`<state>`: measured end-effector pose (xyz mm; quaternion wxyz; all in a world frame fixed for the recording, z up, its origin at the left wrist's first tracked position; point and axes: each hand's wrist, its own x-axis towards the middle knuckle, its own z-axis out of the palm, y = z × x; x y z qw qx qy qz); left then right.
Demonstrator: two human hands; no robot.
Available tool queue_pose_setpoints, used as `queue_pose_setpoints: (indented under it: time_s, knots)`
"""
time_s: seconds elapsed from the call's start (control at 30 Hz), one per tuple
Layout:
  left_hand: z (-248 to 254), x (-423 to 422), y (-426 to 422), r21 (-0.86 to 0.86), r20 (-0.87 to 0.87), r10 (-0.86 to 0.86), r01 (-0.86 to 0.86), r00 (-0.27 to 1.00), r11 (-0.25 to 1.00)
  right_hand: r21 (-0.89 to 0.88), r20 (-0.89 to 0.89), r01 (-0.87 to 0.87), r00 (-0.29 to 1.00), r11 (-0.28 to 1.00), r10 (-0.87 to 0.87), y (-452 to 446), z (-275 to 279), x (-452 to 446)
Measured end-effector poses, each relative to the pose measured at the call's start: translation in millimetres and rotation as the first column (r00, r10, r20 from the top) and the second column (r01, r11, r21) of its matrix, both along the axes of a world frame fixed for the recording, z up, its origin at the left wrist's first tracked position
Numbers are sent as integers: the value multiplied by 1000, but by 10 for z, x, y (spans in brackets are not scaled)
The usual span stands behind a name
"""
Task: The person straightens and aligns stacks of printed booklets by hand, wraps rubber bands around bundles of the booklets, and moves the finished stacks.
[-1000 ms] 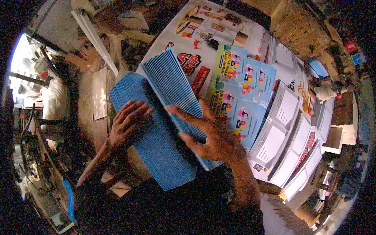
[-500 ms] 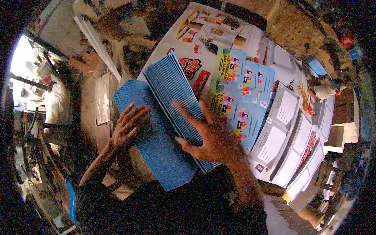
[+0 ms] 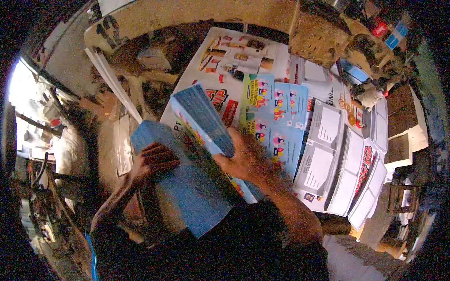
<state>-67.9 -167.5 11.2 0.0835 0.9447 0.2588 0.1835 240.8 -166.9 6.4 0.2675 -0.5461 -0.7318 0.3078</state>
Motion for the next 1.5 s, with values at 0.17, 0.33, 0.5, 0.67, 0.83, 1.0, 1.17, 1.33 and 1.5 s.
queue_pose_setpoints:
  time_s: [0.17,0.33,0.5,0.67,0.83,1.0,1.17,1.33,1.5]
  knots:
    - [511,-342,-324,-339,288,540,-443,791,830,61,-133,32,991,998,-23,26,593,274]
    - [56,-544,-595,-749,460,735,-227,498,623,261,-236,-3,970,965,67,79,642,135]
    - [-646,73,-536,-673,691,715,459,111,580,433,-272,-21,950,901,153,-47,548,-198]
    - [-664,552,-510,-632,650,760,552,-4,544,169,-286,-82,950,982,129,-111,633,-273]
    - [-723,671,-456,-785,285,955,551,-88,285,-69,-210,-160,967,985,142,22,379,-265]
    - [-1004,637,-432,-928,292,951,271,104,256,40,6,-99,995,994,99,-43,326,-450]
    - [-1587,331,-500,-570,246,823,-611,512,550,-209,103,-46,992,977,69,73,565,-597]
    - [-894,-16,-247,-489,61,807,-687,587,537,158,153,-162,979,974,138,386,590,-539]
    - [665,179,-385,-482,-292,582,-642,759,596,63,415,-460,819,886,396,739,561,-498]
